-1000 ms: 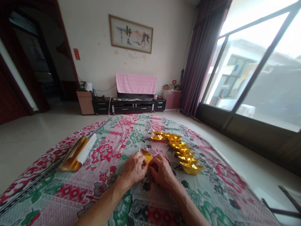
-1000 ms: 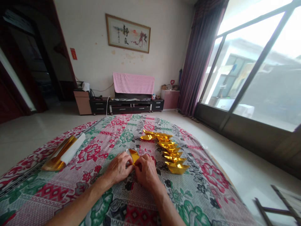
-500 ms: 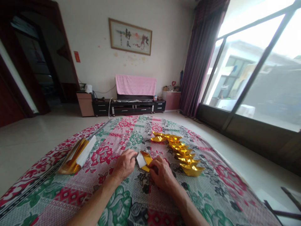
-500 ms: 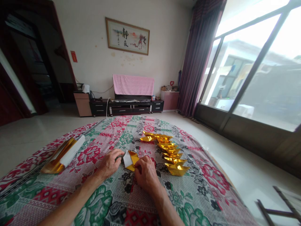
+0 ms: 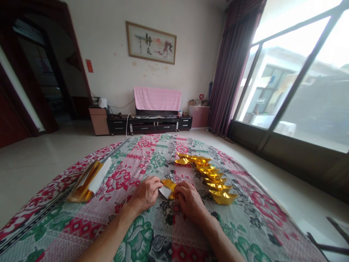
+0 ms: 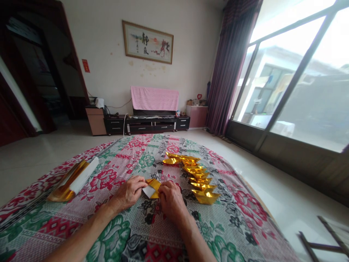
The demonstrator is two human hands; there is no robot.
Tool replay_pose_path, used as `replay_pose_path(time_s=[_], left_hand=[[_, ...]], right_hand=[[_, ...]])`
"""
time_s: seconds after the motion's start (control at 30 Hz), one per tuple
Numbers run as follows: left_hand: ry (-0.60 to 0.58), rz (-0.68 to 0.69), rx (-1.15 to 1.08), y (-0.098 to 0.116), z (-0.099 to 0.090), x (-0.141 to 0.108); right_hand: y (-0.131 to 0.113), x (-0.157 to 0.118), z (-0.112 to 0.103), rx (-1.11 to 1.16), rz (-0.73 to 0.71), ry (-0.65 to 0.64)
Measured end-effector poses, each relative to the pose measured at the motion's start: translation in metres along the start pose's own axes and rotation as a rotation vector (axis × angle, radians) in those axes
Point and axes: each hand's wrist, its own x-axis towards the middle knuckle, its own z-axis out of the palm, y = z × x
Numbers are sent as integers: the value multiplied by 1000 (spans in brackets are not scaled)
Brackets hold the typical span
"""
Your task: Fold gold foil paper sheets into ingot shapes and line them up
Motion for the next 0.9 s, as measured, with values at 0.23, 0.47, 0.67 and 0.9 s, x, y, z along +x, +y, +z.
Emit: replay_pose_path(time_s=[0.23,0.47,0.67,0.9], left_hand=[[27,43,35,8,-6,0],[19,73,14,6,-4,-2],[34,59,-9,5,-2,-2],[-3,40,-81,4,-2,-1]], right_hand=[[2,1,-1,5,-8,1],[4,0,0,-1,23,26],[3,1,-2,39,-24,-2],[0,-1,-3,29,-2,-4]])
